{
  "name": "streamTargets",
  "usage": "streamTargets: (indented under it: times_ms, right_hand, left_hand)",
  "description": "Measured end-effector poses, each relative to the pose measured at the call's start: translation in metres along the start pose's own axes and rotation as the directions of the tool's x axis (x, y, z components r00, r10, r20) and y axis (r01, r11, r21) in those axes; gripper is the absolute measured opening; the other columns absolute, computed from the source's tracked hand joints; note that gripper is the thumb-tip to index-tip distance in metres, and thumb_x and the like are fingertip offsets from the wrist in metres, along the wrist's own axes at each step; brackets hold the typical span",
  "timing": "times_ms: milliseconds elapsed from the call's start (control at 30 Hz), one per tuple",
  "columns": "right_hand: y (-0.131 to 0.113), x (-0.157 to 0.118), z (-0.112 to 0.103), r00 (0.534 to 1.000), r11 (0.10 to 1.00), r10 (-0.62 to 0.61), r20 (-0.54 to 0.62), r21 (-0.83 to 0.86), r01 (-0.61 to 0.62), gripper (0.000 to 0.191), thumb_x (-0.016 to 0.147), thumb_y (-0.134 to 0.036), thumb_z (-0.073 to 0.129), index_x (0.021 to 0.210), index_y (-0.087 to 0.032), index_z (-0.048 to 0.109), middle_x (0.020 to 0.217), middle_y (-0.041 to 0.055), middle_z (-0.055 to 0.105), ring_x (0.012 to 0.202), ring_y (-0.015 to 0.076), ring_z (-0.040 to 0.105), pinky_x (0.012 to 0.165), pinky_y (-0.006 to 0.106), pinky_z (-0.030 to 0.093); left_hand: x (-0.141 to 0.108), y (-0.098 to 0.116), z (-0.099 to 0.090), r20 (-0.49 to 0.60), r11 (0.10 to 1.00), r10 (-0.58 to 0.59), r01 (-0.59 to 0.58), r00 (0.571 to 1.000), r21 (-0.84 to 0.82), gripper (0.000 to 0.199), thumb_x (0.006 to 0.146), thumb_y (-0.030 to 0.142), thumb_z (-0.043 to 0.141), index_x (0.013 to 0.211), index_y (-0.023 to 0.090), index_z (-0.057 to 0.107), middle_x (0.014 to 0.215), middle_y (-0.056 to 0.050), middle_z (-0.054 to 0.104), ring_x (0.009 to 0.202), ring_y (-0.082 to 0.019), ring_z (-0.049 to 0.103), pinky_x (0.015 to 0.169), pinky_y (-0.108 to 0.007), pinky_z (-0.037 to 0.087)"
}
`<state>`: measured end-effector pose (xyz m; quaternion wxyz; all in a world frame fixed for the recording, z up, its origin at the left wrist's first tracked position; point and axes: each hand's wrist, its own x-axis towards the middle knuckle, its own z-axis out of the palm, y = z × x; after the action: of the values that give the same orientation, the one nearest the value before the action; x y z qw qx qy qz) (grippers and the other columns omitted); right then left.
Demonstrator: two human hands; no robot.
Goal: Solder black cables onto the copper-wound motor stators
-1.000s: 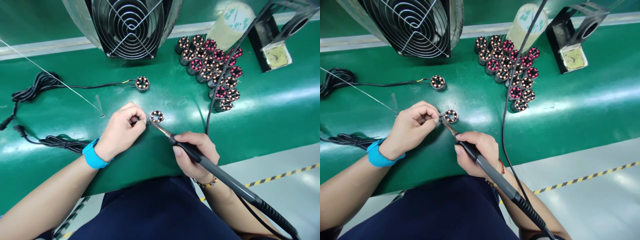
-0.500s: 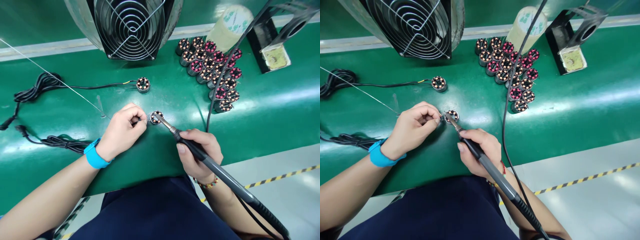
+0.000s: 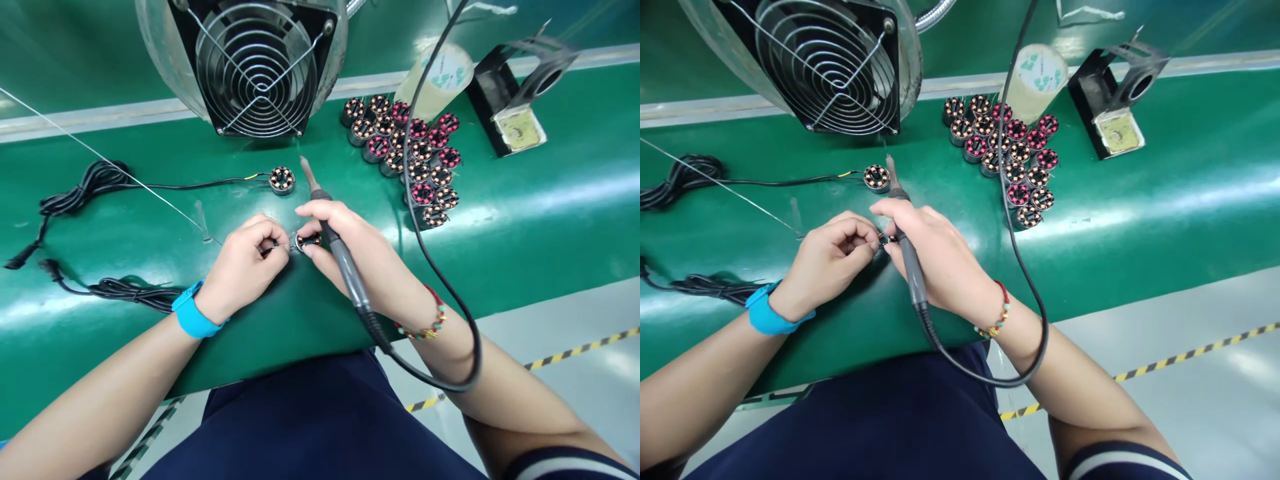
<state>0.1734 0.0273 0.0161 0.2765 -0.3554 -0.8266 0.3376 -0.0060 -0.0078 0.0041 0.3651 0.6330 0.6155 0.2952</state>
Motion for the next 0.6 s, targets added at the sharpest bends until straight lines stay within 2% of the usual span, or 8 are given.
streamTargets:
  times_ms: [133, 300, 367, 467, 533, 600]
  right_hand:
    - [0.009, 0.002, 0.018, 0.997, 0.999, -0.045, -0.069, -0.020, 0.044, 0.040, 0.080, -0.006, 0.054, 0.116, -0.022, 0.050, 0.090, 0.0013, 0.065, 0.091, 0.0215, 0.057, 0.086, 0.037, 0.049]
    - [0.016, 0.000, 0.029, 0.989, 0.993, -0.116, -0.090, -0.046, 0.113, 0.038, 0.082, -0.005, 0.047, 0.116, -0.020, 0.050, 0.085, 0.0031, 0.065, 0.086, 0.0231, 0.054, 0.082, 0.039, 0.048]
    - [0.017, 0.000, 0.029, 0.987, 0.992, -0.121, -0.104, -0.059, 0.115, 0.037, 0.082, -0.006, 0.047, 0.117, -0.020, 0.050, 0.084, 0.0033, 0.065, 0.085, 0.0234, 0.053, 0.082, 0.040, 0.048]
    - [0.018, -0.001, 0.027, 0.983, 0.994, -0.105, -0.152, -0.055, 0.097, 0.038, 0.082, -0.007, 0.048, 0.118, -0.021, 0.050, 0.085, 0.0027, 0.065, 0.086, 0.0232, 0.054, 0.082, 0.040, 0.048]
    - [0.019, -0.001, 0.027, 0.981, 0.995, -0.100, -0.167, -0.040, 0.094, 0.040, 0.082, -0.008, 0.050, 0.120, -0.022, 0.049, 0.091, 0.0034, 0.066, 0.090, 0.0231, 0.055, 0.085, 0.040, 0.047]
    - [0.020, -0.002, 0.027, 0.986, 0.994, -0.099, -0.135, -0.050, 0.093, 0.043, 0.081, -0.010, 0.053, 0.122, -0.021, 0.048, 0.101, 0.0061, 0.065, 0.097, 0.0244, 0.054, 0.089, 0.041, 0.047]
  left_hand:
    - [0.000, 0.001, 0.001, -0.011, 1.000, 0.012, -0.012, 1.000, -0.004, 0.011, 0.076, 0.010, 0.051, 0.072, 0.017, 0.058, 0.081, -0.001, 0.058, 0.074, -0.012, 0.053, 0.064, -0.024, 0.042]
    - [0.000, -0.002, 0.000, -0.008, 1.000, 0.026, -0.026, 1.000, -0.017, 0.011, 0.076, 0.008, 0.050, 0.073, 0.017, 0.057, 0.078, 0.000, 0.055, 0.068, -0.011, 0.050, 0.061, -0.023, 0.040]
    - [-0.001, -0.004, -0.002, 0.001, 0.999, 0.010, -0.010, 1.000, -0.031, 0.010, 0.077, 0.010, 0.051, 0.081, 0.017, 0.058, 0.079, 0.000, 0.055, 0.067, -0.011, 0.050, 0.061, -0.024, 0.040]
    - [-0.003, -0.005, -0.009, 0.044, 1.000, -0.025, 0.025, 0.999, -0.002, 0.021, 0.080, 0.016, 0.054, 0.101, 0.017, 0.057, 0.086, -0.001, 0.058, 0.064, -0.010, 0.049, 0.061, -0.025, 0.041]
    - [-0.004, -0.003, -0.014, 0.095, 0.998, -0.024, 0.018, 0.995, 0.068, 0.017, 0.081, 0.020, 0.054, 0.097, 0.017, 0.060, 0.085, -0.001, 0.058, 0.065, -0.011, 0.050, 0.062, -0.026, 0.041]
    - [-0.003, -0.001, -0.019, 0.147, 0.993, -0.035, 0.018, 0.989, 0.114, 0.011, 0.082, 0.024, 0.053, 0.082, 0.017, 0.061, 0.077, -0.001, 0.057, 0.064, -0.012, 0.049, 0.060, -0.026, 0.039]
